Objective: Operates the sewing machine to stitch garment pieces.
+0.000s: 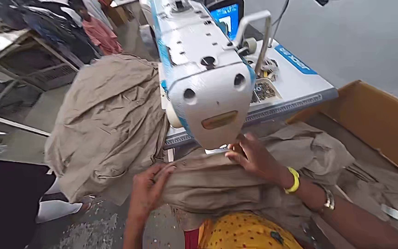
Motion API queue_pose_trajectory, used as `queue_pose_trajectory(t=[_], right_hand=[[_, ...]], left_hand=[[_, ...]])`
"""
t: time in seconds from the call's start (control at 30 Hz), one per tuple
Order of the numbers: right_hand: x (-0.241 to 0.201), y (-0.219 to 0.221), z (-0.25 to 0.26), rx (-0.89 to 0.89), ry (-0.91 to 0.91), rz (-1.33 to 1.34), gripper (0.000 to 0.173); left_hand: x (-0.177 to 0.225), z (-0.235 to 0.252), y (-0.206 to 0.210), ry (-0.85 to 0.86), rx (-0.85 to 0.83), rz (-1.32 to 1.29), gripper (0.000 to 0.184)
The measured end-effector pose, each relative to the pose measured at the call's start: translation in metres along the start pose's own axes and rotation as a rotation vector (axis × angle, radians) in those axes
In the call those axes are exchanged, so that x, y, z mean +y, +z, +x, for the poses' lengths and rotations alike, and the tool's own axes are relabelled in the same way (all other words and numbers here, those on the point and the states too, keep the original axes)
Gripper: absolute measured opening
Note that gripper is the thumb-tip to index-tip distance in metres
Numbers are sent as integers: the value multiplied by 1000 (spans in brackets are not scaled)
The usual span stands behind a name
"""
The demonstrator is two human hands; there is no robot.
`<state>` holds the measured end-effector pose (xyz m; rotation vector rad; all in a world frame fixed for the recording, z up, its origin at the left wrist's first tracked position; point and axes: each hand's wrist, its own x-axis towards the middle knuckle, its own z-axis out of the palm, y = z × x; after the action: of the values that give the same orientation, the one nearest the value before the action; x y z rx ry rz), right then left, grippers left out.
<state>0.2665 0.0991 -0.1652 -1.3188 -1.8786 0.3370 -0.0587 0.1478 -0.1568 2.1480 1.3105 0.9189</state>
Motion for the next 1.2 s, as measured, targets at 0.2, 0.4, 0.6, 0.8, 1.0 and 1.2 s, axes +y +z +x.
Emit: queue_pose_trajectory(t=[0.2,0.4,0.6,0.8,1.0,1.2], right_hand=[[7,-1,30,-110,233,150,35],[-12,-5,53,-205,483,210,26],[10,-17,41,-199,338,342,17],[29,-29,35,-26,318,216,13],[53,-36,39,12,229,-215,15],[120,-48,77,6,167,-701,43]], left_hand=[[-40,-11,16,-201,4,43,43],[-50,-23,21,-234,28,-83,40],[-43,-12,28,-286,18,-414,25],[-19,17,21,-233,-17,-296,28],[-23,14,25,-88,33,177,48],[9,17,68,5,-179,-36,63]])
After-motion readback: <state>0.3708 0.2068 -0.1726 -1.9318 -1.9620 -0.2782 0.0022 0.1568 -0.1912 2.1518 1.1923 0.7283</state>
